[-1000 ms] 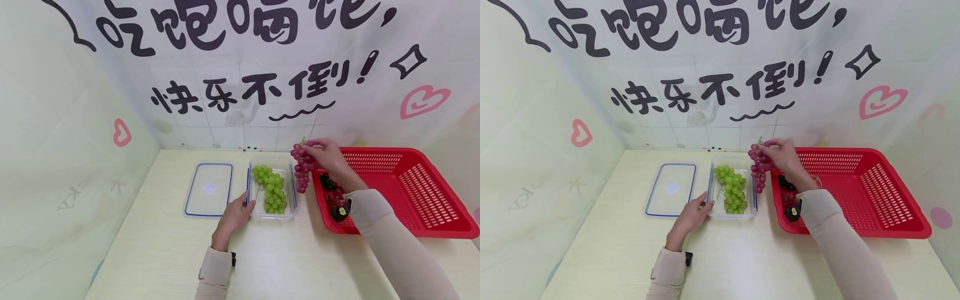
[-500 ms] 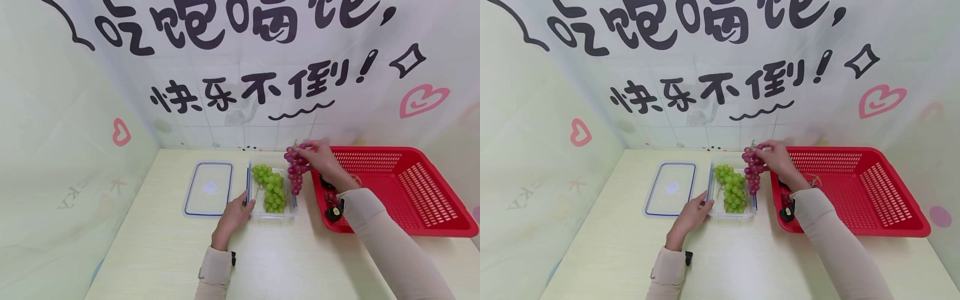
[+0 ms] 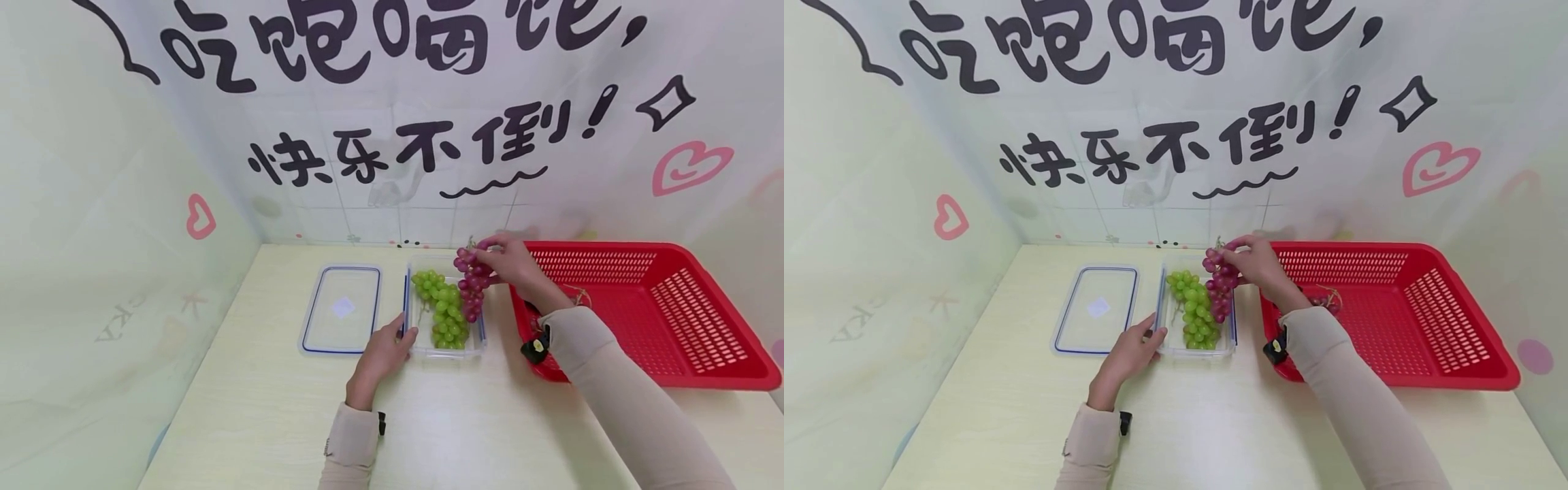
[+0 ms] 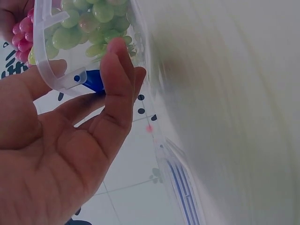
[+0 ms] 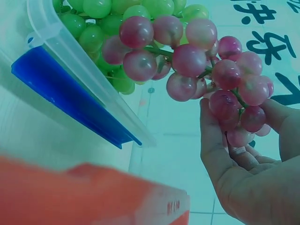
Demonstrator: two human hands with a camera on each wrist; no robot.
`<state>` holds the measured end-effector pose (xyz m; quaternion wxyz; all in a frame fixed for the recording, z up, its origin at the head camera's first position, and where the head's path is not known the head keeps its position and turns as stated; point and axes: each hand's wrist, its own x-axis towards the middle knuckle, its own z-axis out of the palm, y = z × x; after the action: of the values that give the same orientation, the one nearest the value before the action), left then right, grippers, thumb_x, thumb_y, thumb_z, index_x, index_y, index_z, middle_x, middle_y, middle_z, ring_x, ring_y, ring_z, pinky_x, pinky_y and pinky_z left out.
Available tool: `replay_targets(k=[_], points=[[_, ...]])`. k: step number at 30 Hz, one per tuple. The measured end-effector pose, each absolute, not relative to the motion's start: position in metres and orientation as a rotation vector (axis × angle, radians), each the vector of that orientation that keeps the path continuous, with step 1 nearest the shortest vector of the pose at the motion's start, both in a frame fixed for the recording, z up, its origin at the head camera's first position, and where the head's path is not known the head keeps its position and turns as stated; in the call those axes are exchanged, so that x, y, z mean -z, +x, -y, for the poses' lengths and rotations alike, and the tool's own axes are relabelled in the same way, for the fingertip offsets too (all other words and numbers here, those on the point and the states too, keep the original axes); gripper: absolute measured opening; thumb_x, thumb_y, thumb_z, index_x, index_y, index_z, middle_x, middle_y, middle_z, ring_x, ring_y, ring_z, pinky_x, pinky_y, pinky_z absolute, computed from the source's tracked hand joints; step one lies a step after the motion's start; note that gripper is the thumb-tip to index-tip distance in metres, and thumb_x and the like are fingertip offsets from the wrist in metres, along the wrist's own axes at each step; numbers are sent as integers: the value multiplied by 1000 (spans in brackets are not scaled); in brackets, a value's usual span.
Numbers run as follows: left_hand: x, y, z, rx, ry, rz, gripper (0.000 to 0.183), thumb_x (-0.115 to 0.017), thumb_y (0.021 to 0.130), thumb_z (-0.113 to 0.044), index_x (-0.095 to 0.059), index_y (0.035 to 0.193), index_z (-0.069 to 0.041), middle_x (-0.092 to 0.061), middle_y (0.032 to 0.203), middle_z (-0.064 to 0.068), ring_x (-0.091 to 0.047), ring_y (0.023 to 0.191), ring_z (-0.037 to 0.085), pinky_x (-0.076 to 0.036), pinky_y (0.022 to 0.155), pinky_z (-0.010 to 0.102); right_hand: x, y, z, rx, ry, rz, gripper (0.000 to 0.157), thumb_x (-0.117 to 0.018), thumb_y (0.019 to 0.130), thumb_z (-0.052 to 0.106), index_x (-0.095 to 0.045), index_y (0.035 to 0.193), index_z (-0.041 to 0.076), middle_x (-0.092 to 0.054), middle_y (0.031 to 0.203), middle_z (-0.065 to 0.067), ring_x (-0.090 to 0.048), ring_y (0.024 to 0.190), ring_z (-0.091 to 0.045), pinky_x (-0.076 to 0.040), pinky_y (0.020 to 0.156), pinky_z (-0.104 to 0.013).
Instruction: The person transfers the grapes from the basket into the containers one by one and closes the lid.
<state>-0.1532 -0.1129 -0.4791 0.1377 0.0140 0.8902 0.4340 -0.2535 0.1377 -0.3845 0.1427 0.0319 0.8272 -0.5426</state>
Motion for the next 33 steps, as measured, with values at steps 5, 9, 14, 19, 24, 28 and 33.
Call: replay_targets(k=[5,9,14,19,24,28,33], points=[[480,-153,112,-1254,36,-2574,64,-48,104,-41,-33,154,-4,-63,79,4,-57,65,15,-42,65,32,389,-256,-132,1518,94,-2379,37,-56,102,25,-55,131,2,-67,111,-21,-68,80,-15,-58,74,-32],[480,-153,112,-1256,34,-2573,64,-48,103,-40,-33,154,-4,-62,77,4,-56,64,15,-42,64,32,394,-258,-127,1471,114,-2369,39,-55,103,29,-53,133,4,-65,115,-20,-64,84,-17,-58,76,-31],[480,-153,113,-1252,30,-2571,64,-48,103,-40,-33,154,-5,-62,76,4,-55,63,15,-41,62,31,398,-258,-121,1425,145,-2381,41,-56,102,33,-53,133,6,-62,117,-18,-61,86,-19,-56,74,-27],[478,-153,113,-1245,48,-2579,64,-48,104,-40,-32,155,-5,-63,76,3,-57,64,14,-42,64,32,402,-258,-117,1402,114,-2384,46,-57,101,35,-51,135,5,-61,120,-19,-63,89,-20,-56,75,-28],[477,-153,114,-1243,39,-2568,63,-47,104,-40,-31,155,-6,-62,75,1,-57,64,15,-41,64,32,405,-259,-114,1388,111,-2381,51,-58,100,37,-49,138,5,-57,126,-19,-62,96,-22,-55,81,-31],[477,-153,114,-1249,44,-2564,64,-47,104,-41,-32,155,-6,-62,75,1,-56,64,15,-40,62,31,409,-260,-111,1398,103,-2389,50,-58,100,35,-48,140,5,-55,128,-20,-58,100,-24,-52,85,-34],[477,-153,114,-1255,49,-2564,63,-48,104,-40,-32,155,-6,-62,75,1,-56,64,15,-40,62,31,411,-260,-108,1381,77,-2385,50,-56,101,36,-47,141,7,-53,134,-20,-56,112,-29,-47,98,-44]])
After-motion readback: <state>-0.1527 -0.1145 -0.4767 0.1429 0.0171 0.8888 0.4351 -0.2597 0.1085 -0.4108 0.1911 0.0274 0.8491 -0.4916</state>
